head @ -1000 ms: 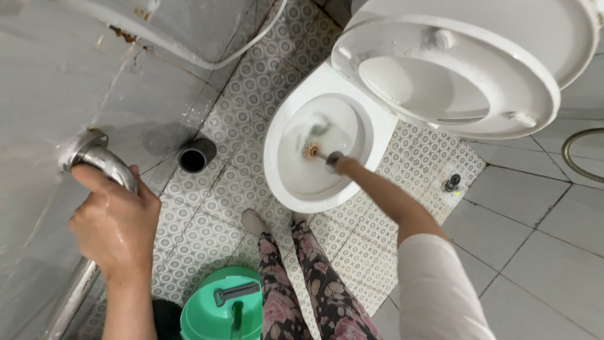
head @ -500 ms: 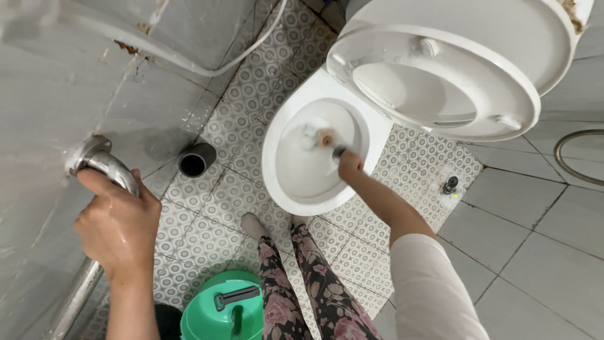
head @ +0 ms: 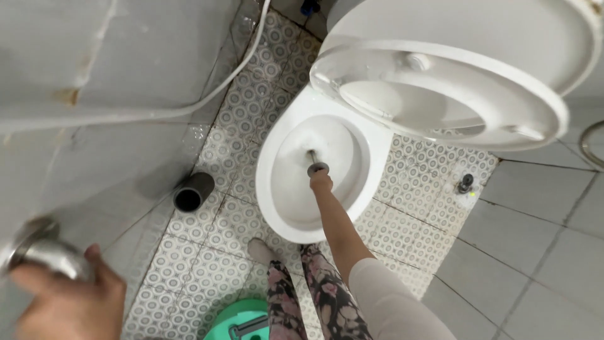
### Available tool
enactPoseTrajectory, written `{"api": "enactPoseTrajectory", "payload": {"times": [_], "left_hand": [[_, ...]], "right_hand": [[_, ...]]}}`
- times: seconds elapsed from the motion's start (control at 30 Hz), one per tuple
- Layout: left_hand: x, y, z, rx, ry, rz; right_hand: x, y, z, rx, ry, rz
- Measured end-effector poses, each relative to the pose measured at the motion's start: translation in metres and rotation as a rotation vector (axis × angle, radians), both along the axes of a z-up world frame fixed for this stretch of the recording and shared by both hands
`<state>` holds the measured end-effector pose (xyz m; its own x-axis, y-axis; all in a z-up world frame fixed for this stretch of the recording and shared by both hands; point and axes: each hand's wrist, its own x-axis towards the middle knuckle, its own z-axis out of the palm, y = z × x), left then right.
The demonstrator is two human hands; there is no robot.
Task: Clean the inside and outside of a toilet using a brush and water spray.
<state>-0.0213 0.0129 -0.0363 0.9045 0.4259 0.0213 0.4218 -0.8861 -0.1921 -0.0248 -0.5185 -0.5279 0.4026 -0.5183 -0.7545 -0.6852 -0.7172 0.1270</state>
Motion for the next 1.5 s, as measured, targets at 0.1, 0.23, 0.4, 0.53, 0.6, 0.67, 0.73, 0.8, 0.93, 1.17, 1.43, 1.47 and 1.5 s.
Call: {"api": "enactPoseTrajectory", "payload": {"times": [0.1, 0.23, 0.4, 0.53, 0.6, 0.67, 0.73, 0.8, 0.93, 1.17, 1.43, 1.47, 1.5], "left_hand": [[-0.04, 0.042, -0.057, -0.005, -0.015, 0.059], [-0.103, 0.113, -0.143, -0.108, -0.182, -0.033], [-0.047, 0.048, -0.054, -0.174, -0.059, -0.007], [-0.016, 0.022, -0.028, 0.046, 0.014, 0.011], [-0.02, 0.02, -0.018, 0.107, 0.031, -0.024], [-0.015, 0.018, -0.017, 0.158, 0.061, -0.049], [-0.003, 0.008, -0.003, 0.124, 0.058, -0.053], [0.001, 0.005, 0.006, 0.103, 0.07, -0.059], [0.007, 0.004, 0.01, 0.02, 0.045, -0.083], [0.019, -0.01, 0.026, 0.086, 0.06, -0.039], [0.017, -0.012, 0.033, -0.017, 0.066, -0.046], [0.019, -0.013, 0.034, -0.036, 0.054, -0.055], [0.016, -0.011, 0.031, -0.038, 0.057, -0.058]], "right_hand": [[-0.046, -0.032, -0.093, 0.054, -0.103, 0.41], [0.061, 0.053, -0.015, -0.915, 0.098, 1.296], [0.055, 0.073, 0.027, -1.904, 0.359, 2.124], [0.042, 0.063, 0.122, -1.807, 0.44, 1.978], [0.013, 0.052, 0.169, -1.863, 0.505, 1.956], [-0.002, 0.029, 0.201, -1.901, 0.446, 1.838], [0.002, 0.026, 0.199, -1.986, 0.492, 1.936], [0.005, 0.033, 0.169, -2.047, 0.53, 2.046], [0.055, 0.063, 0.105, -2.187, 0.272, 2.338], [0.062, 0.037, 0.214, -2.304, 0.022, 1.998], [0.043, 0.061, 0.086, -2.169, 0.325, 2.413], [0.048, 0.06, 0.083, -2.045, 0.339, 2.449], [0.044, 0.059, 0.098, -2.041, 0.345, 2.451]]}}
